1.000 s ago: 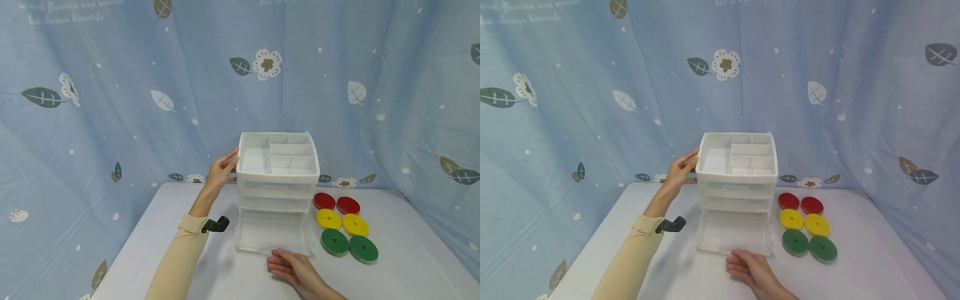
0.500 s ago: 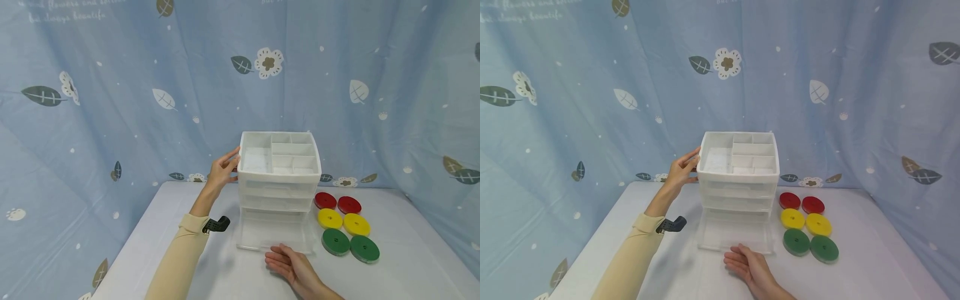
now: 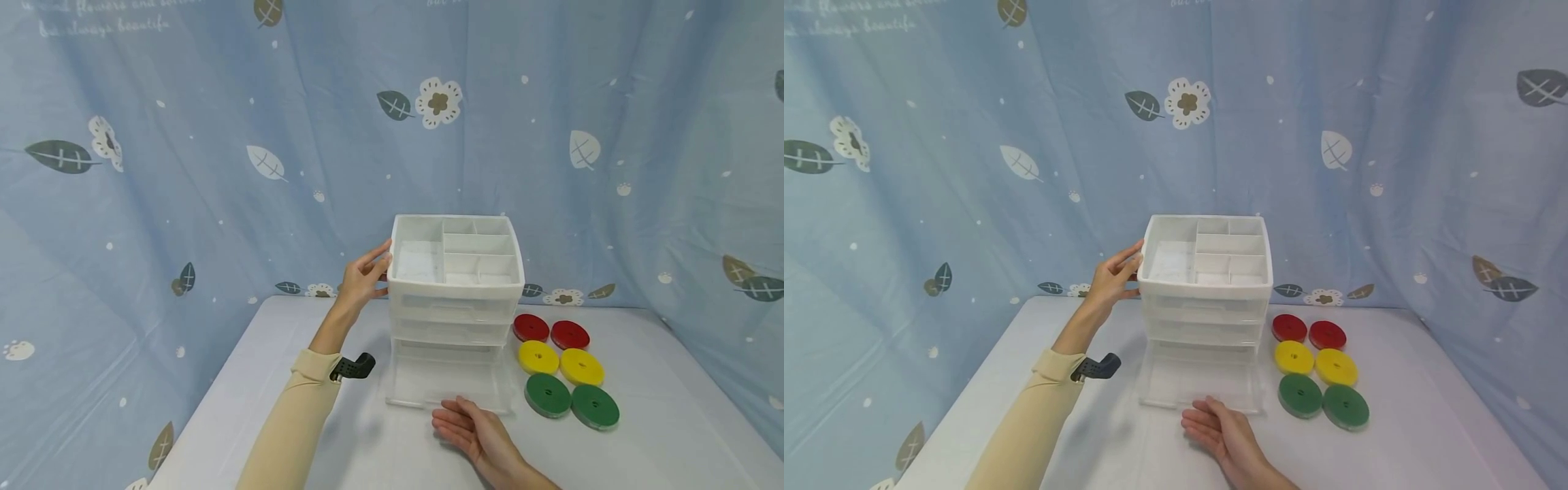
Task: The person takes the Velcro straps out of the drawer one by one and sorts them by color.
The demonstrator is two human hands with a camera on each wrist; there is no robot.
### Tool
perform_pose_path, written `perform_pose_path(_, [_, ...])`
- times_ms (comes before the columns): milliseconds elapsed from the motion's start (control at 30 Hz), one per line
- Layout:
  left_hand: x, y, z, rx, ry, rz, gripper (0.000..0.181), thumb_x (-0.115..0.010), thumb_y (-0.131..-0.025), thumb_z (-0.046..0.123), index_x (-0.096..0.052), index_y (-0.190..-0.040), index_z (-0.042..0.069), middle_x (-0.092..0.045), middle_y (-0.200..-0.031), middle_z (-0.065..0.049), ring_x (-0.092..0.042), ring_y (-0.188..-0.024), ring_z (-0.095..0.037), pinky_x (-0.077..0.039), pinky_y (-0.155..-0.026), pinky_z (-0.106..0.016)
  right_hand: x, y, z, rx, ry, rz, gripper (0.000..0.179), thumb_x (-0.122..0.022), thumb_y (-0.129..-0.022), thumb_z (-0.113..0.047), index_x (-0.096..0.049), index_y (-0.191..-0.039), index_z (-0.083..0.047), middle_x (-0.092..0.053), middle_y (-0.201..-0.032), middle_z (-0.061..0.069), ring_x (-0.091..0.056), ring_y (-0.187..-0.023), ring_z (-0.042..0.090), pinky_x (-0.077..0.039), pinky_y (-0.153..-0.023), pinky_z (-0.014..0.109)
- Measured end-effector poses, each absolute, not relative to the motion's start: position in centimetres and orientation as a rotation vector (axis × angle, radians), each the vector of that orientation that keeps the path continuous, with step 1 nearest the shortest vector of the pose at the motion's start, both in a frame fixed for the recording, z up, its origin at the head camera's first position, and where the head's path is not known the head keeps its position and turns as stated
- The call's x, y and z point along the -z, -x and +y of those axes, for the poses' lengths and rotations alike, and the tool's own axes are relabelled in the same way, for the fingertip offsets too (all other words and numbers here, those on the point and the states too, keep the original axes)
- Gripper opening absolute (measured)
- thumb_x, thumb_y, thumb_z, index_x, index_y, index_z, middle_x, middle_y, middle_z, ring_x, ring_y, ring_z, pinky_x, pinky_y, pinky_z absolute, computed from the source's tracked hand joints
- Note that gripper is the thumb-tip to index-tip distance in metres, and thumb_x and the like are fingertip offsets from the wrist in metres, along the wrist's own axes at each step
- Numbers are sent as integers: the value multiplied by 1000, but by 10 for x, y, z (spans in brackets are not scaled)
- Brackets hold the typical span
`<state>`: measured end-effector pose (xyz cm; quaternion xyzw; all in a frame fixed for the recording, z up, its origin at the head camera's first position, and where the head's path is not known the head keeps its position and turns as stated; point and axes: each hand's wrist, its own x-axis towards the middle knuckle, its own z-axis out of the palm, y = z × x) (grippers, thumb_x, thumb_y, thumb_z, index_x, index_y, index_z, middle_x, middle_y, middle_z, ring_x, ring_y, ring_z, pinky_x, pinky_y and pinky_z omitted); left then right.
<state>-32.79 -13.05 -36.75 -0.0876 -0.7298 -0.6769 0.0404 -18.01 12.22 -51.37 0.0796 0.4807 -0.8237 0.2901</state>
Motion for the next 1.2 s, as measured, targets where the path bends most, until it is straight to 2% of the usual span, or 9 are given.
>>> perform_pose_path(167, [368,328,-132,2059,275,-2242,40,-61,-95,45,-55,-134,48,-63,-105,-6,-64,-89,-16,-60,-86,-42,512,188,121,2229,-210,1285,61,-45,-106,-35,-34,-145,9,-68,-124,17,-67,-114,25,-54,-98,30])
perform_pose_path(533, [367,327,-134,2055,286,-2233,40,-61,-97,42,-54,-136,47,-61,-99,-2,-63,-87,-15,-60,-86,-43,513,216,110,2330,-221,1312,58,-45,-105,-33,-36,-143,10,-71,-118,14,-68,-112,24,-54,-97,30])
perform_pose_path(800, [365,325,-133,2070,287,-2236,41,-61,-96,43,-54,-137,45,-62,-105,-9,-63,-86,-14,-60,-86,-43,514,240,107,2395,-254,1331,51,-41,-107,-27,-40,-140,11,-70,-118,17,-69,-110,26,-55,-96,33])
perform_pose_path(967, [368,329,-133,2074,294,-2226,41,-61,-96,43,-54,-136,45,-62,-103,-7,-63,-86,-15,-60,-86,-43,515,249,107,2404,-238,1371,50,-40,-107,-27,-39,-139,12,-67,-122,20,-68,-113,28,-55,-96,33])
perform_pose_path(1200, [368,330,-132,2070,261,-2242,40,-61,-95,46,-55,-135,47,-63,-104,-7,-65,-88,-16,-60,-87,-43,515,259,105,2447,-232,1391,52,-42,-107,-28,-39,-139,12,-66,-120,20,-70,-107,24,-55,-95,32])
